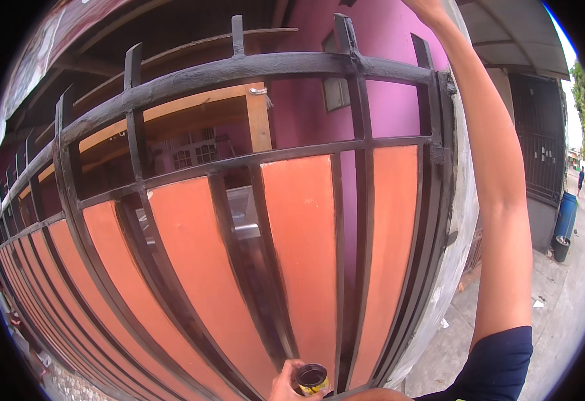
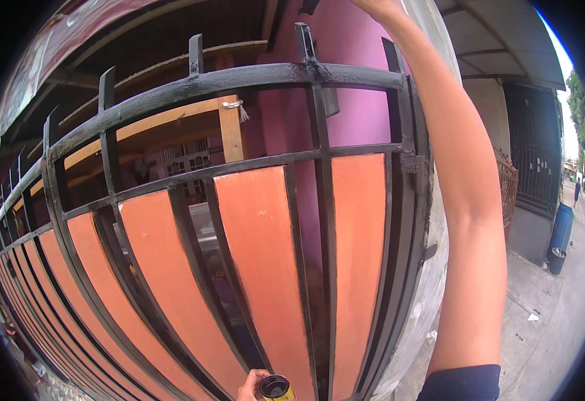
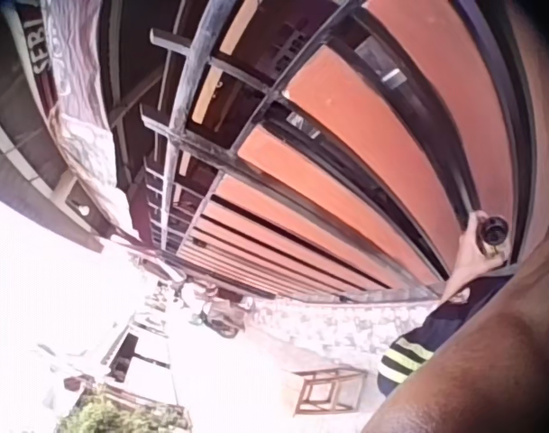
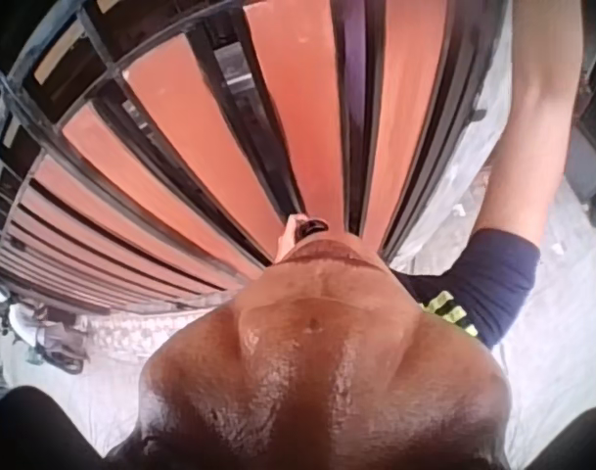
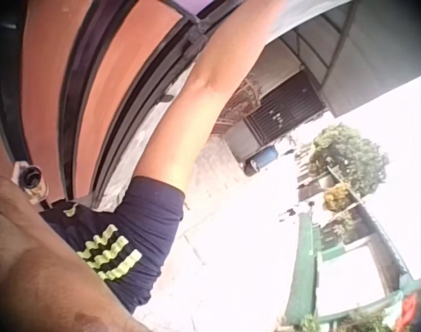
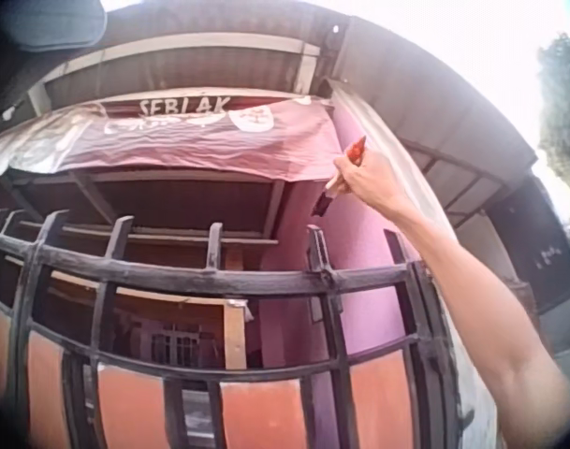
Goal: The person paints the black metal frame of a gated fence using a paintbrush and a small can of paint, applying it to both vertical and horizontal bars.
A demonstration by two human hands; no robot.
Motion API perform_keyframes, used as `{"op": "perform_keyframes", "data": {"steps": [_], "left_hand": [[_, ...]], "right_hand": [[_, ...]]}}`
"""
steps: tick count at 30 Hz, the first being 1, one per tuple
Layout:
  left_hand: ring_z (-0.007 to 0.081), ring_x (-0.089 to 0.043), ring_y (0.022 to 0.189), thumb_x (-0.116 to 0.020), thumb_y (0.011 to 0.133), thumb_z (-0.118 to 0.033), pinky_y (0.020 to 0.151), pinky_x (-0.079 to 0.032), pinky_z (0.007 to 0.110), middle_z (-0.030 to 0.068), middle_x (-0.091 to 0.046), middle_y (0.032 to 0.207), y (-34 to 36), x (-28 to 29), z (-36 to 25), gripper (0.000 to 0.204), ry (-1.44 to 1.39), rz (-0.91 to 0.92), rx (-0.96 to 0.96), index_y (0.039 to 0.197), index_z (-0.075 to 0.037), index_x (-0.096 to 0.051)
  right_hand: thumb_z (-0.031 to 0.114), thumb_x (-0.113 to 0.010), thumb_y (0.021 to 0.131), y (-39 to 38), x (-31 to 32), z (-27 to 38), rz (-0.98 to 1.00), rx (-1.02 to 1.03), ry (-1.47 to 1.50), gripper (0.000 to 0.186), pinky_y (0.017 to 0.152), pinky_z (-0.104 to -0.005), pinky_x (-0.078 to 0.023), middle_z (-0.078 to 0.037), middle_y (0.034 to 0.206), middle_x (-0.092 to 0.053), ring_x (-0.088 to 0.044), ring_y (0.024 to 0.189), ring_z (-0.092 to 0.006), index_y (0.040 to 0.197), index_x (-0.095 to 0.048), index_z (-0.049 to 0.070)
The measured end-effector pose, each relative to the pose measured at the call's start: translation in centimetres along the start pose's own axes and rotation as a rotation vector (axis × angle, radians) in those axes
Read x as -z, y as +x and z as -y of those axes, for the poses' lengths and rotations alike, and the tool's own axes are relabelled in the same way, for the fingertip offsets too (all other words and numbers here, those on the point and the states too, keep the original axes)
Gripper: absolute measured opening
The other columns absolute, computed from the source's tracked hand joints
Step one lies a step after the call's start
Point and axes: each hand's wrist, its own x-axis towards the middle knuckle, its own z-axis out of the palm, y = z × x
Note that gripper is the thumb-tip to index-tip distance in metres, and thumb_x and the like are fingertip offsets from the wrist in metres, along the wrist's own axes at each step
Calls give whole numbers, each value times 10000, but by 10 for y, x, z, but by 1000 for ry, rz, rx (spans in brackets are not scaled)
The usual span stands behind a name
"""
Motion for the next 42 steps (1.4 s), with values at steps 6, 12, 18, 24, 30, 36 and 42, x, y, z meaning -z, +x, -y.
{"op": "perform_keyframes", "data": {"steps": [6, 12, 18, 24, 30, 36, 42], "left_hand": [[160, -612, 874, -522, 972, -93, 768, -509, 307, 96, -649, 983, 2, -5, -3, 121, -71, 9, 43, 1088, -74, -493], [167, -614, 882, -521, 975, -108, 774, -508, 309, 97, -652, 990, 0, -5, -4, 120, -65, 17, 87, 1086, -72, -492], [165, -613, 888, -537, 973, -134, 786, -499, 308, 97, -652, 989, 2, -9, -12, 137, -87, 46, 99, 1088, -74, -494], [165, -613, 887, -539, 972, -137, 788, -498, 308, 97, -652, 989, 1, -10, -18, 140, -70, 53, 85, 1089, -74, -495], [166, -613, 887, -541, 972, -140, 789, -496, 308, 96, -652, 989, 2, -11, -21, 142, -65, 62, 84, 1090, -75, -496], [166, -613, 887, -543, 972, -144, 791, -494, 308, 95, -652, 988, 0, -12, -24, 145, -59, 66, 75, 1091, -75, -496], [167, -613, 887, -545, 972, -147, 792, -493, 308, 95, -652, 988, 1, -13, -27, 148, -61, 61, 74, 1092, -75, -497]], "right_hand": [[144, -524, 916, 19, -9, -18, 143, -80, 33, 279, 530, -308, -557, -155, 655, -680, -675, 575, -196, 730, -600, -50], [170, -509, 922, 15, -6, -8, 291, -202, 8, 301, 544, -316, -560, -153, 661, -682, -678, 590, -206, 739, -617, -43], [188, -516, 911, 12, -9, -1, 134, -178, 20, 322, 529, -302, -548, -141, 650, -683, -678, 589, -195, 673, -605, -9], [185, -527, 906, 10, 0, 6, 196, -153, -55, 320, 529, -290, -545, -135, 632, -679, -666, 552, -186, 663, -610, -5], [195, -527, 915, 2, -6, 2, 220, -68, 22, 335, 477, -278, -532, -142, 632, -680, -664, 537, -178, 677, -618, -23], [132, -541, 908, -4, 8, 17, 116, -122, 39, 260, 490, -284, -547, -139, 640, -678, -683, 570, -193, 717, -596, -36], [114, -538, 908, -11, -20, 6, 134, -33, 7, 237, 507, -295, -548, -132, 636, -674, -680, 559, -196, 741, -592, -47]]}}
